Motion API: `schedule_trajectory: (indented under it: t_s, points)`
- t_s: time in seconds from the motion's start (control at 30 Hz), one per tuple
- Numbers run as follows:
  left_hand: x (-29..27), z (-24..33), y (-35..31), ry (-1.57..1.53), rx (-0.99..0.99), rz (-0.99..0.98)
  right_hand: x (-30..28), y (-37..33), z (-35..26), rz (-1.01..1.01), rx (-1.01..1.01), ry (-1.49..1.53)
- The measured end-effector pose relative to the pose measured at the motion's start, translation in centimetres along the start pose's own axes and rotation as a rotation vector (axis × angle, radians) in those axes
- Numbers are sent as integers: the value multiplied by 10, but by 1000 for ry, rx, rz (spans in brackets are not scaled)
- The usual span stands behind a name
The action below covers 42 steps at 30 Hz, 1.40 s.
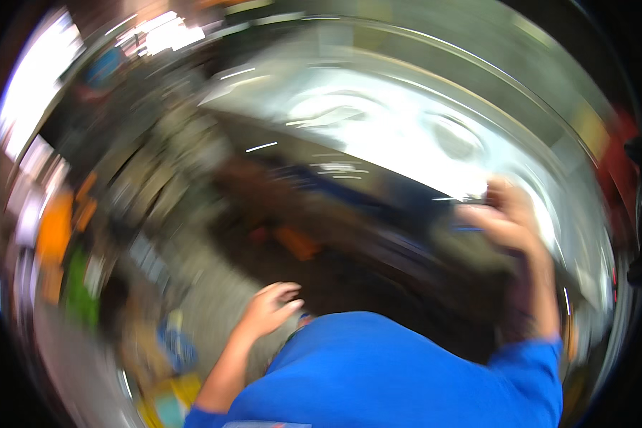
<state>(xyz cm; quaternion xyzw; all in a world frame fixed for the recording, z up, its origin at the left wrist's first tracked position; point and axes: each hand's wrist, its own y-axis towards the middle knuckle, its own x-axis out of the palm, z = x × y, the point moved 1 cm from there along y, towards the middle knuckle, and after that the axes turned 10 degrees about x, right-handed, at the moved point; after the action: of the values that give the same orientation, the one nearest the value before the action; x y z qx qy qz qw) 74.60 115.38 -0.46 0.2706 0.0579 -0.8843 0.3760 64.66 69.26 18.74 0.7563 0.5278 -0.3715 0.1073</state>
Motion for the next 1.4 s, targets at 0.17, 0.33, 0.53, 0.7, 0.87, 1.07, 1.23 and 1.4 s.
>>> schedule_trajectory:
  t_s: [0.17, 0.33, 0.53, 0.7, 0.87, 1.07, 1.23, 1.4]
  points:
    - [28, 79, 65, -795, 69, -239, 153, -45, -16, -25, -474, 177]
    - [34, 84, 95, -475, -64, -533, 205, -100, 16, 112, -178, 444]
    - [47, 112, 106, -397, 38, -713, 227, -133, 25, 377, -110, 556]
    - [61, 137, 82, -379, 64, -649, 216, -151, 34, 392, -121, 666]
    - [80, 139, 43, -423, -39, -461, 194, -169, 55, 181, -151, 638]
    - [126, 166, 0, -446, -98, -350, 177, -202, 98, 100, -199, 634]
    - [130, 191, 8, -412, -1, -404, 157, -214, 106, 82, -200, 776]
    - [99, 186, 25, -428, -82, -425, 149, -202, 99, 293, -442, 540]
